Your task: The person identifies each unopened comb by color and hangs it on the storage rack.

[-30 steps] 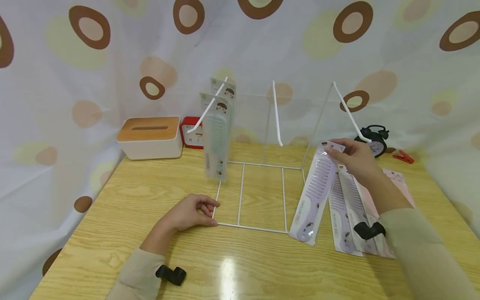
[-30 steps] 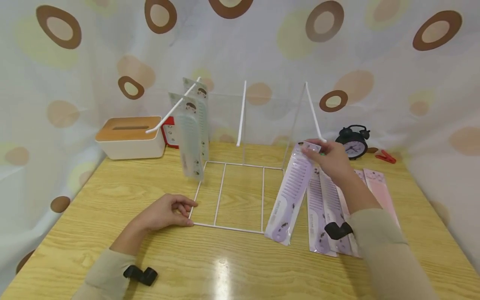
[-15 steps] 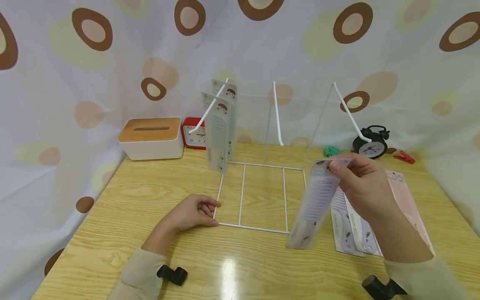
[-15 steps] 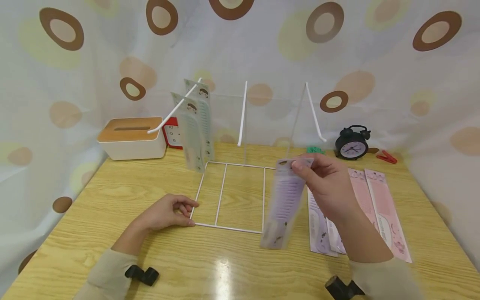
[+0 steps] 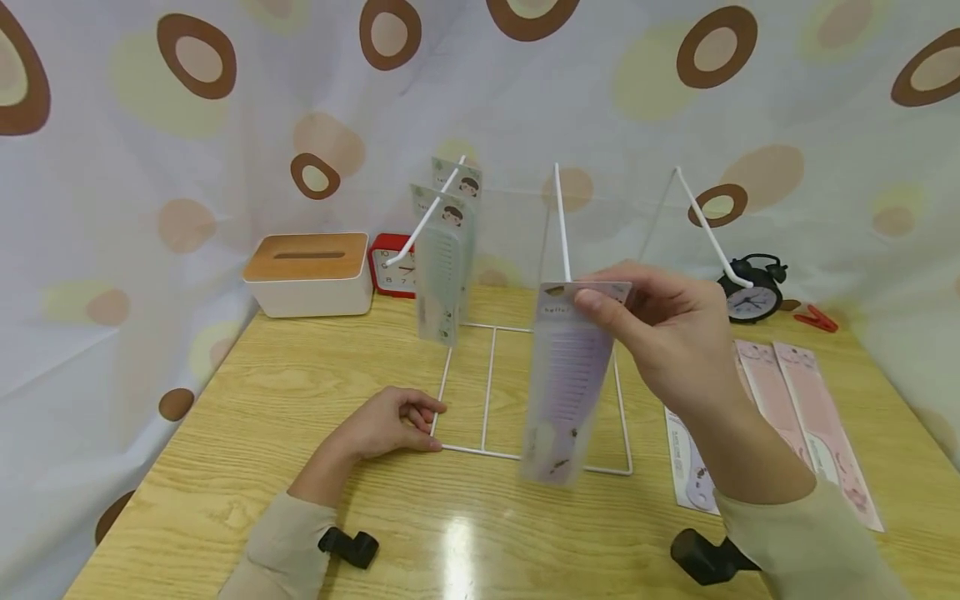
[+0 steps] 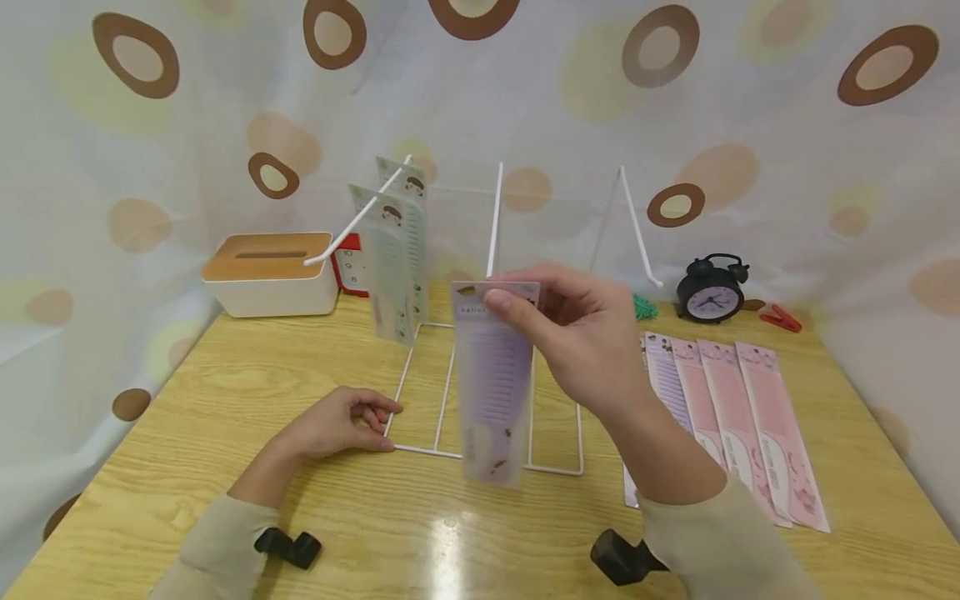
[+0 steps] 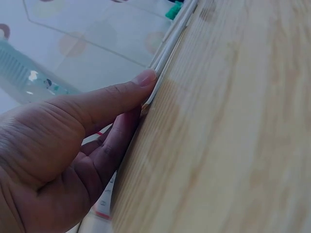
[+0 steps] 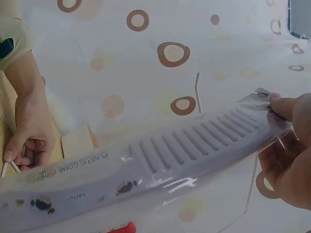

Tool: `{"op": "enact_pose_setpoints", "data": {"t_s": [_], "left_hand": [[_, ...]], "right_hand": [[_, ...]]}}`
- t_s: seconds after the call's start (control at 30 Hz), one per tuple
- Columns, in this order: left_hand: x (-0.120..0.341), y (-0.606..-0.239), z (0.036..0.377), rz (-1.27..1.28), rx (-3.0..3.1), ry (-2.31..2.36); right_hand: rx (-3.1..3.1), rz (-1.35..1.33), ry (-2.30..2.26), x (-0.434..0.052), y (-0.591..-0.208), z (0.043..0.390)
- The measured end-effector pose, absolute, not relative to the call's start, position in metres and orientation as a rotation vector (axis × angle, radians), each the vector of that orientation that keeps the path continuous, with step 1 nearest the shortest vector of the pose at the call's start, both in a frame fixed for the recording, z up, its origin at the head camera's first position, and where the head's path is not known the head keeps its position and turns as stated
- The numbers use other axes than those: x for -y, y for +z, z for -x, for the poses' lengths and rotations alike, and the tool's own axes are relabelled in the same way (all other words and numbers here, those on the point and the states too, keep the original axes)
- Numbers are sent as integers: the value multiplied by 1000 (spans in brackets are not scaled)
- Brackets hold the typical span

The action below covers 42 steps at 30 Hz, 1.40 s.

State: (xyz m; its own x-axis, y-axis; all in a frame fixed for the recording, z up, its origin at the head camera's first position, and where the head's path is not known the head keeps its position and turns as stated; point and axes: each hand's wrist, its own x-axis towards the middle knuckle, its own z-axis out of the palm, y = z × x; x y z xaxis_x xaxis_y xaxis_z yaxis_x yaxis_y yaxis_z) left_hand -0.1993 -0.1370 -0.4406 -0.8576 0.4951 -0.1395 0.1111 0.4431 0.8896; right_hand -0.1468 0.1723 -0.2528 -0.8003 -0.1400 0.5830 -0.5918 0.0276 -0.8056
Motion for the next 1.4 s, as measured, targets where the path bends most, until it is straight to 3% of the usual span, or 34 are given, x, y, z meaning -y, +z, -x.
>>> {"op": "enact_pose_setpoints", "data": {"t_s": [0.83,1.4], "left_hand": [[137,-443,200,-508,-2312,1386],[138,-443,202,-513,-2306,1393]], "right_hand": [[2163,-580,1709,-173,-253,160],[1887,-167,2255,-182,-288,273]]}}
